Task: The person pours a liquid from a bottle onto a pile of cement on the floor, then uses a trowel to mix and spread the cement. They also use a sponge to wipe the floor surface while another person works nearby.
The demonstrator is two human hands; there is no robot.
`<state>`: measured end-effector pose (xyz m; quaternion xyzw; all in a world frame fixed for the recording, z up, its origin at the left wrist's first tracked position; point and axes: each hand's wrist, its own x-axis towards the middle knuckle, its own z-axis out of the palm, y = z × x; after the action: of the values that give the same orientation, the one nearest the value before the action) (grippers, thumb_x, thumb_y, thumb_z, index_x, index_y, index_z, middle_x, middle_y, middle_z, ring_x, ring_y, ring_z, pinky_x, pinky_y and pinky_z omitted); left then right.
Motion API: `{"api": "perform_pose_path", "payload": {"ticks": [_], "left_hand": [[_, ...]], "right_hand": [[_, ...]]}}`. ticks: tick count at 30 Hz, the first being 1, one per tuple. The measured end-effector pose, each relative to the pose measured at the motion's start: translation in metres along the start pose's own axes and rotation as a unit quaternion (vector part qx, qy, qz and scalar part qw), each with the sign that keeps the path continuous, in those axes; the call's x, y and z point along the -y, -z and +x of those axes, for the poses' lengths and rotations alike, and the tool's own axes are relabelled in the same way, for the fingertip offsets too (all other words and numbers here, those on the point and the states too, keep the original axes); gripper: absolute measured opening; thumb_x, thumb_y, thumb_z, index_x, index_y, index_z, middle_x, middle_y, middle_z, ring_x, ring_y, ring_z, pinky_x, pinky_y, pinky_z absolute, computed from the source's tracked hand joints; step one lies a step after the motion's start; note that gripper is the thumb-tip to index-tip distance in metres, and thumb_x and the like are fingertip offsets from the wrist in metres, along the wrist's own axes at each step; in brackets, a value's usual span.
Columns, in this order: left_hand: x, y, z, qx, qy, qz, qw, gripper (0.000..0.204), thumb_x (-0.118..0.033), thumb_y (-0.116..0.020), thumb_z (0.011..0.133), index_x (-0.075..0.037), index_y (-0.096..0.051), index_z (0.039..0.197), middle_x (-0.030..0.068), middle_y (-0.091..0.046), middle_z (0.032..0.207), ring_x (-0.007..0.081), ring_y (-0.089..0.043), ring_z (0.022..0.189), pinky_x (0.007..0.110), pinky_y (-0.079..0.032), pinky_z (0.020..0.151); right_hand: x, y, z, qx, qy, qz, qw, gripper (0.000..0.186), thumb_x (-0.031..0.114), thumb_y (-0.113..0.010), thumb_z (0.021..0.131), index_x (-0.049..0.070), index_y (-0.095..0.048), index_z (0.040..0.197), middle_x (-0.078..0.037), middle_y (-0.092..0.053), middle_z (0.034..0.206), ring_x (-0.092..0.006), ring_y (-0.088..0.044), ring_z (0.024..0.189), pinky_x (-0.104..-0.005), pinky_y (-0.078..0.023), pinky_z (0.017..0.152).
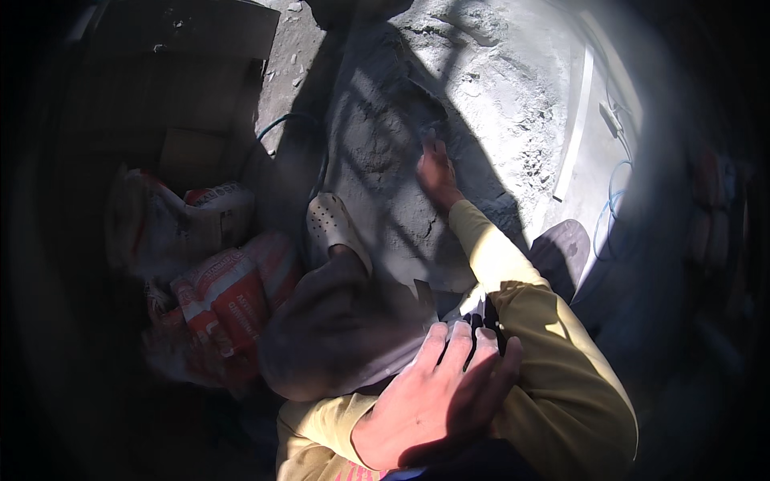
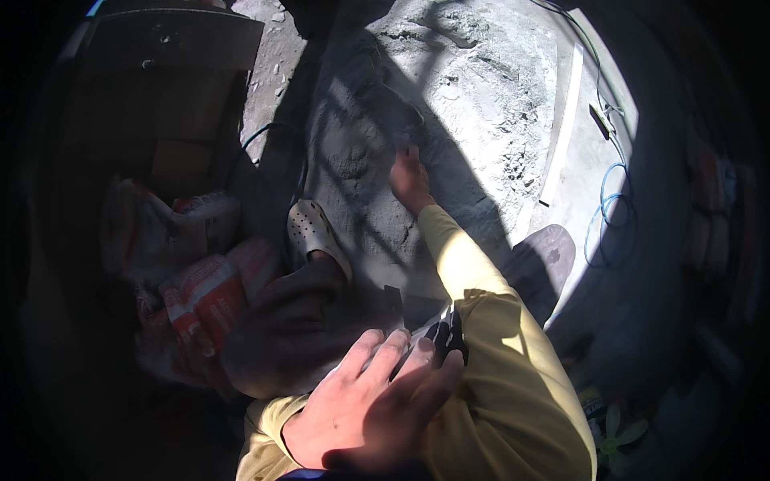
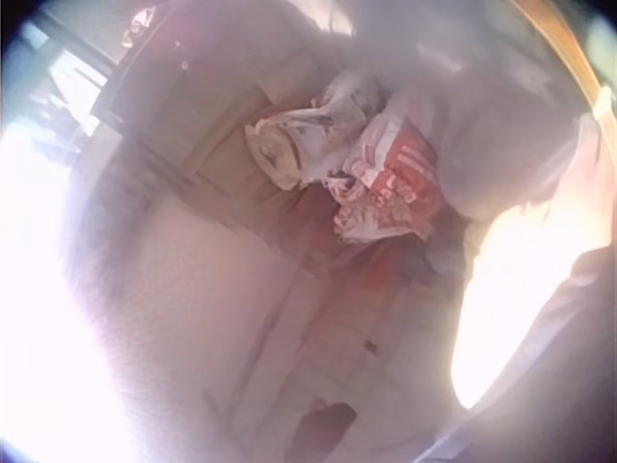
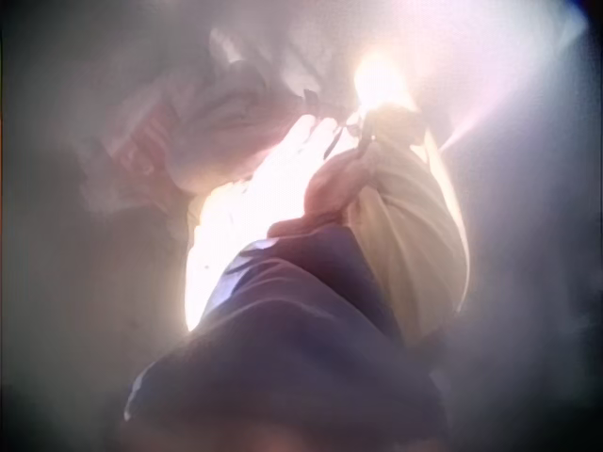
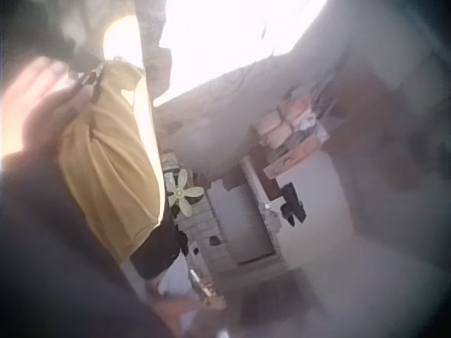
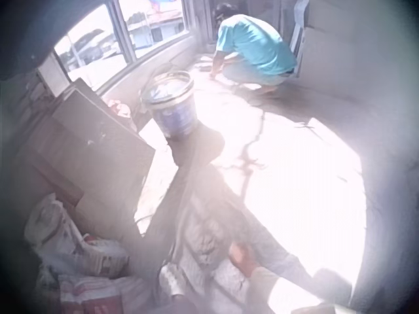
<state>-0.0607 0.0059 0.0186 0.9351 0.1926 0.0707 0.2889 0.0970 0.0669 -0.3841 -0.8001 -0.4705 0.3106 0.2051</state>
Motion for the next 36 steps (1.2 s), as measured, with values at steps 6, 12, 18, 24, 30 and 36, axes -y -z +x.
{"api": "perform_pose_path", "payload": {"ticks": [6,12,18,24,30,36], "left_hand": [[-0.014,0.018,0.000,0.103,0.056,-0.090,0.989,0.063,-0.042,-0.065,0.086,-0.004,-0.063,0.137,0.0181,-0.059,0.128,0.0390,-0.060,0.113,0.049,-0.048,0.098],[-0.020,0.013,0.004,0.121,0.069,-0.110,0.984,0.071,-0.050,-0.065,0.084,-0.004,-0.061,0.139,0.0215,-0.057,0.130,0.0398,-0.058,0.116,0.050,-0.046,0.101],[-0.030,0.002,-0.001,0.122,0.063,-0.106,0.985,0.078,-0.054,-0.067,0.079,-0.004,-0.061,0.138,0.0212,-0.056,0.129,0.0402,-0.057,0.116,0.051,-0.046,0.101],[-0.035,-0.015,-0.006,0.067,0.022,-0.020,0.997,0.059,-0.030,-0.062,0.083,-0.004,-0.062,0.136,0.0190,-0.055,0.122,0.0374,-0.059,0.110,0.050,-0.049,0.098],[-0.039,-0.027,-0.008,0.078,0.028,-0.004,0.997,0.053,-0.022,-0.060,0.083,-0.004,-0.063,0.133,0.0178,-0.055,0.120,0.0363,-0.060,0.108,0.050,-0.050,0.096],[-0.044,-0.032,-0.004,0.089,0.009,-0.006,0.996,0.049,-0.021,-0.059,0.087,0.000,-0.062,0.131,0.0199,-0.059,0.113,0.0375,-0.060,0.108,0.051,-0.050,0.095]], "right_hand": [[-0.022,0.000,-0.059,0.015,0.110,0.008,0.994,0.069,0.004,-0.056,0.093,0.007,-0.031,0.156,-0.030,-0.051,0.124,-0.0506,-0.061,0.106,-0.0552,-0.052,0.089],[-0.026,-0.001,-0.092,0.104,0.082,-0.013,0.991,0.069,0.003,-0.057,0.092,0.008,-0.031,0.156,-0.028,-0.052,0.122,-0.0501,-0.063,0.102,-0.0556,-0.053,0.084],[-0.056,0.026,-0.113,0.193,0.132,-0.057,0.971,0.070,0.003,-0.055,0.093,0.014,-0.031,0.158,-0.025,-0.054,0.126,-0.0468,-0.065,0.107,-0.0555,-0.055,0.086],[-0.082,0.064,-0.113,0.256,0.175,-0.140,0.940,0.076,0.002,-0.059,0.090,0.017,-0.031,0.160,-0.022,-0.057,0.130,-0.0429,-0.066,0.112,-0.0538,-0.055,0.089],[-0.106,0.132,-0.113,0.263,0.267,-0.223,0.900,0.078,0.002,-0.062,0.088,0.018,-0.035,0.160,-0.015,-0.058,0.124,-0.0370,-0.066,0.109,-0.0477,-0.055,0.089],[-0.121,0.160,-0.137,0.266,0.277,-0.285,0.878,0.074,0.000,-0.059,0.089,0.018,-0.039,0.158,-0.012,-0.058,0.119,-0.0310,-0.067,0.105,-0.0422,-0.059,0.083]]}}
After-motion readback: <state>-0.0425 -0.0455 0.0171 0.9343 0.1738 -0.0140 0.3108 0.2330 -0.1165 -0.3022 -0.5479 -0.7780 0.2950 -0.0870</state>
